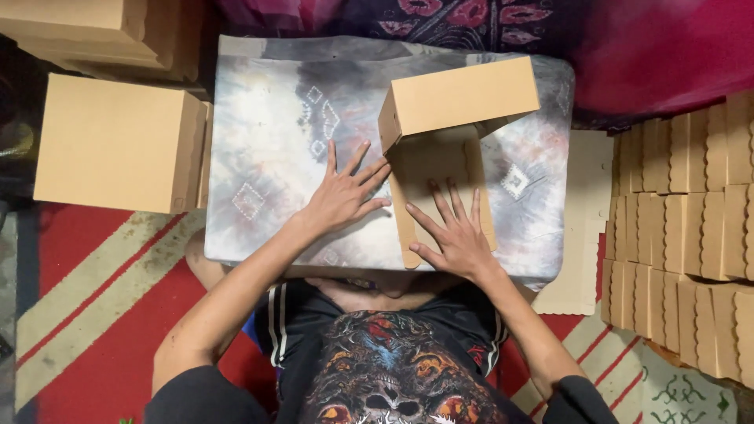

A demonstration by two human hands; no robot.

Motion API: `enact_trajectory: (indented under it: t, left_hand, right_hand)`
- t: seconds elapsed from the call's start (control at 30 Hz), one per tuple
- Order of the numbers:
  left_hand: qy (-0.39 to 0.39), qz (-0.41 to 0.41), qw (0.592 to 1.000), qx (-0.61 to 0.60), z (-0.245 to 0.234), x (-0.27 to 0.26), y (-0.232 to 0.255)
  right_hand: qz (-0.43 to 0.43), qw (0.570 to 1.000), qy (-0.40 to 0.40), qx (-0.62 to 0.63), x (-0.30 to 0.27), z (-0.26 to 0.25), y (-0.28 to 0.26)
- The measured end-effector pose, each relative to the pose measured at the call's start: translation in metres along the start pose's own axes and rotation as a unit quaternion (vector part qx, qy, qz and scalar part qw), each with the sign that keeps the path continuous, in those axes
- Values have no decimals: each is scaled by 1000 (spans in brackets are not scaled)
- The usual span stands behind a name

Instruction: Folding and assembling a cardboard box by hand while sitting on the floor.

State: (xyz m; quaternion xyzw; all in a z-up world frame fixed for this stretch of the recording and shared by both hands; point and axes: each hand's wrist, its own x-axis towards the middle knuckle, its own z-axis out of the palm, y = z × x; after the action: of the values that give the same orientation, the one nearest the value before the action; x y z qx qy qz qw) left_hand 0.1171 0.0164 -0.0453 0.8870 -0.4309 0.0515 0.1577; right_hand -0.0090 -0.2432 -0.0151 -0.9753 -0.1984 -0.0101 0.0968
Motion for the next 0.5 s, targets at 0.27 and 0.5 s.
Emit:
enact_trajectory:
  t: [0.27, 0.5]
  left_hand:
    - [-62, 9, 997, -53, -5, -40, 60]
    - [-77, 65, 990, -100, -24, -93, 126]
  right_hand:
    - [0, 1000, -5, -1, -2, 3, 0]
    - [-1, 1000, -3, 5, -7, 9, 3]
